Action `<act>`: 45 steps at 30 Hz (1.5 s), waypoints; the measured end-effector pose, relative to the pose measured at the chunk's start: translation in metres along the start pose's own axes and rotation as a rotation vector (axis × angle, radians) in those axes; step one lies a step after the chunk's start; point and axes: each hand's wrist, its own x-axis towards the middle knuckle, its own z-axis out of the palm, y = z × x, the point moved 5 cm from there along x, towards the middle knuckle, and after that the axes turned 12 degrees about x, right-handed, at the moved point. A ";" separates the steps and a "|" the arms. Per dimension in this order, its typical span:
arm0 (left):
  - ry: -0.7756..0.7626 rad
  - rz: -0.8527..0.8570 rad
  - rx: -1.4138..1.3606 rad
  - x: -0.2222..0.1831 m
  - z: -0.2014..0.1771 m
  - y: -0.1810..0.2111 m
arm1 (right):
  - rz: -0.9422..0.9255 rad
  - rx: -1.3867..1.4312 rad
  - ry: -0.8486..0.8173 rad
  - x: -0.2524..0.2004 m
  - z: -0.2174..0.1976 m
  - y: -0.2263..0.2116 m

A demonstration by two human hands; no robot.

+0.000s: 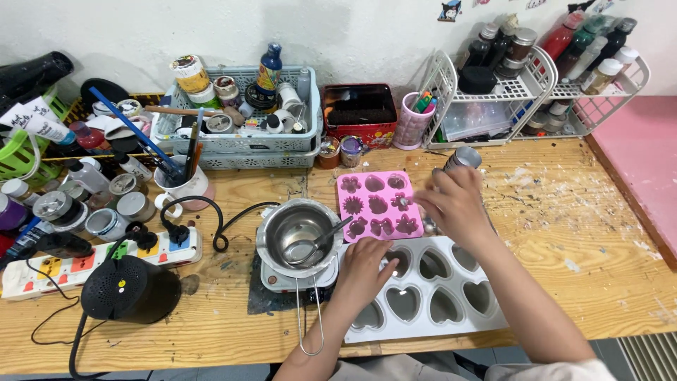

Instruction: Placing candle wicks and stems into various silicone heart-shaped molds on a production workbench.

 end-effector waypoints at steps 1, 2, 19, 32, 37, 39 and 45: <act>0.004 0.001 0.002 -0.001 0.000 0.000 | -0.004 -0.001 0.003 0.010 0.012 0.008; -0.009 -0.002 0.036 -0.002 0.002 -0.001 | -0.053 0.001 -0.002 0.020 0.024 0.013; -0.024 -0.047 0.208 -0.005 0.016 -0.013 | -0.085 -0.104 -0.337 0.046 0.153 0.077; -0.090 -0.048 0.206 -0.005 0.019 -0.010 | -0.111 -0.108 -0.339 0.047 0.158 0.080; -0.078 -0.036 0.198 -0.005 0.016 -0.008 | -0.082 -0.076 -0.364 0.046 0.157 0.085; -0.067 -0.043 0.190 -0.004 0.014 -0.008 | -0.046 -0.074 -0.380 0.045 0.155 0.087; -0.071 -0.045 0.181 -0.005 0.014 -0.007 | -0.039 -0.005 -0.272 0.049 0.101 0.083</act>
